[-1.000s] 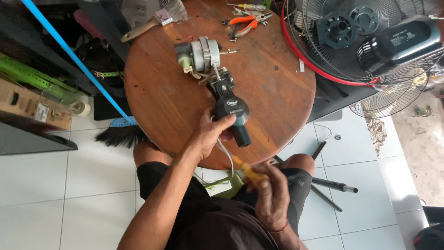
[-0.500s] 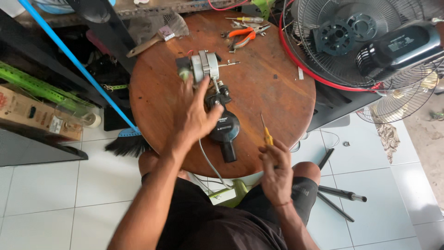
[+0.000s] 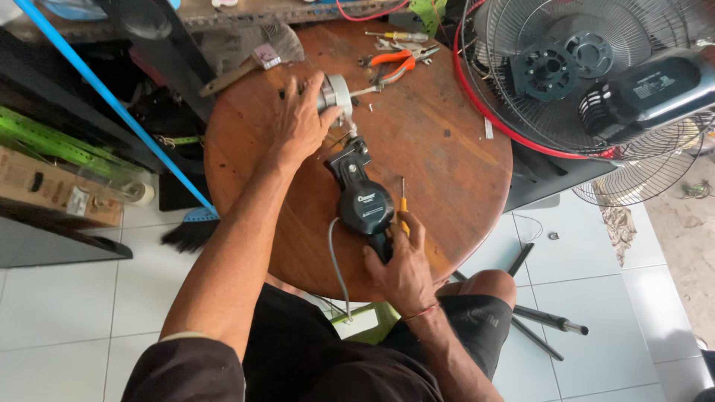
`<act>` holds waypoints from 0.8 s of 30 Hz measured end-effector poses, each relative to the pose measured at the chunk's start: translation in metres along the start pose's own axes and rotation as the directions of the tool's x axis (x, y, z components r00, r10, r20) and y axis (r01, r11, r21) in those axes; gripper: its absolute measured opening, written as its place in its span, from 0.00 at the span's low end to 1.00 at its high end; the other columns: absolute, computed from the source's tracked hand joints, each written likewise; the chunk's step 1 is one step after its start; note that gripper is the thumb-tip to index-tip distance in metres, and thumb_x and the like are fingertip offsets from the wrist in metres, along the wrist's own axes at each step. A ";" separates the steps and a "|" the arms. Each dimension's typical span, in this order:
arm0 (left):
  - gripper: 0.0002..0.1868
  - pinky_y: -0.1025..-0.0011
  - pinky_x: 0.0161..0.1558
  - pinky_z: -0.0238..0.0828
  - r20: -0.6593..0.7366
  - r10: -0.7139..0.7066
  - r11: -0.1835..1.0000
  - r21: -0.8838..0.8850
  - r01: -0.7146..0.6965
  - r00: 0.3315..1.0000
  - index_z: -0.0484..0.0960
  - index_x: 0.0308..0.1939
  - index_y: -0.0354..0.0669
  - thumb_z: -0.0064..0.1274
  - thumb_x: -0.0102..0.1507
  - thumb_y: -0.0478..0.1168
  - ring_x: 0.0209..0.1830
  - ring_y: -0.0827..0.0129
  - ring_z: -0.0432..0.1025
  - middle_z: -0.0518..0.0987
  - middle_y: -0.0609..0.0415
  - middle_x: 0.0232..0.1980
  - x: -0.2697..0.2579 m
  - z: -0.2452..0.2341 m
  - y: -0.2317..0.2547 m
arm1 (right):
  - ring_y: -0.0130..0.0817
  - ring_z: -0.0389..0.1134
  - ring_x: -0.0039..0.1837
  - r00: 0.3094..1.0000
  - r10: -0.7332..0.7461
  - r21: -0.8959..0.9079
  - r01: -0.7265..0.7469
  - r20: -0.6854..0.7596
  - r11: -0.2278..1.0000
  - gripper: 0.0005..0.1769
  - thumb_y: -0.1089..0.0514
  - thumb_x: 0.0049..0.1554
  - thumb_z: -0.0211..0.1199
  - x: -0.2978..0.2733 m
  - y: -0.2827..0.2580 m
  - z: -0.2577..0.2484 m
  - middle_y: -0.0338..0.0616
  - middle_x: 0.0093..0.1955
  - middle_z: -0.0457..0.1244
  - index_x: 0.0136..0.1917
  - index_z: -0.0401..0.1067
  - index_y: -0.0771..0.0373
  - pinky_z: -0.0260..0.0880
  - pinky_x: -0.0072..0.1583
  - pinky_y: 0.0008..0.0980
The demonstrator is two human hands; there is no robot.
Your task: The person disassembles a handheld electric device on a wooden table using a screwdriver. They remove the outer casing, separate the motor housing, and manipulate internal components and wires.
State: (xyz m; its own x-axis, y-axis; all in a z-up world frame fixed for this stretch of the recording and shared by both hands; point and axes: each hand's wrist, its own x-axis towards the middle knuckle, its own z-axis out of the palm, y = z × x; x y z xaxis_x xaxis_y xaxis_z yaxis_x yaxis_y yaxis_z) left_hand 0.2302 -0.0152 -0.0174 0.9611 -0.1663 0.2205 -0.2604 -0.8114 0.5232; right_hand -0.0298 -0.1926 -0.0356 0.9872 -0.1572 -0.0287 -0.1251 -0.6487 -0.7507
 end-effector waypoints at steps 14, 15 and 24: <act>0.39 0.44 0.49 0.70 0.130 -0.268 0.958 -0.067 0.278 0.955 0.62 0.75 0.61 0.43 0.65 0.71 0.64 0.44 0.65 0.61 0.43 0.68 0.030 -0.029 0.005 | 0.45 0.65 0.65 0.925 -0.352 -0.210 0.319 -0.142 0.924 0.25 0.55 0.52 0.70 -0.012 0.019 -0.015 0.49 0.63 0.60 0.59 0.73 0.73 0.68 0.68 0.40; 0.39 0.46 0.49 0.70 0.154 -0.277 0.954 -0.073 0.291 0.948 0.63 0.74 0.63 0.43 0.63 0.72 0.65 0.47 0.64 0.62 0.44 0.69 0.028 -0.028 0.001 | 0.45 0.66 0.65 0.920 -0.369 -0.221 0.336 -0.132 0.916 0.26 0.56 0.52 0.71 -0.015 0.021 -0.018 0.50 0.63 0.60 0.59 0.73 0.74 0.69 0.68 0.40; 0.42 0.45 0.53 0.67 0.124 -0.131 0.984 -0.102 0.144 0.984 0.66 0.73 0.55 0.43 0.62 0.73 0.68 0.46 0.59 0.63 0.42 0.66 0.034 -0.013 -0.026 | 0.43 0.69 0.66 0.946 -0.250 -0.125 0.228 -0.207 0.966 0.24 0.51 0.51 0.74 -0.012 0.031 -0.027 0.47 0.64 0.61 0.60 0.75 0.58 0.73 0.64 0.42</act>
State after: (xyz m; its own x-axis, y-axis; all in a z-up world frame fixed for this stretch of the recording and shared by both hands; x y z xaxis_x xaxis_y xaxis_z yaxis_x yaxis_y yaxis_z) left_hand 0.2684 0.0071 -0.0129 0.9909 -0.1266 0.0466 -0.1275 -0.7656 0.6305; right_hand -0.0478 -0.2310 -0.0410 0.9443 -0.1412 0.2973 0.0915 -0.7550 -0.6493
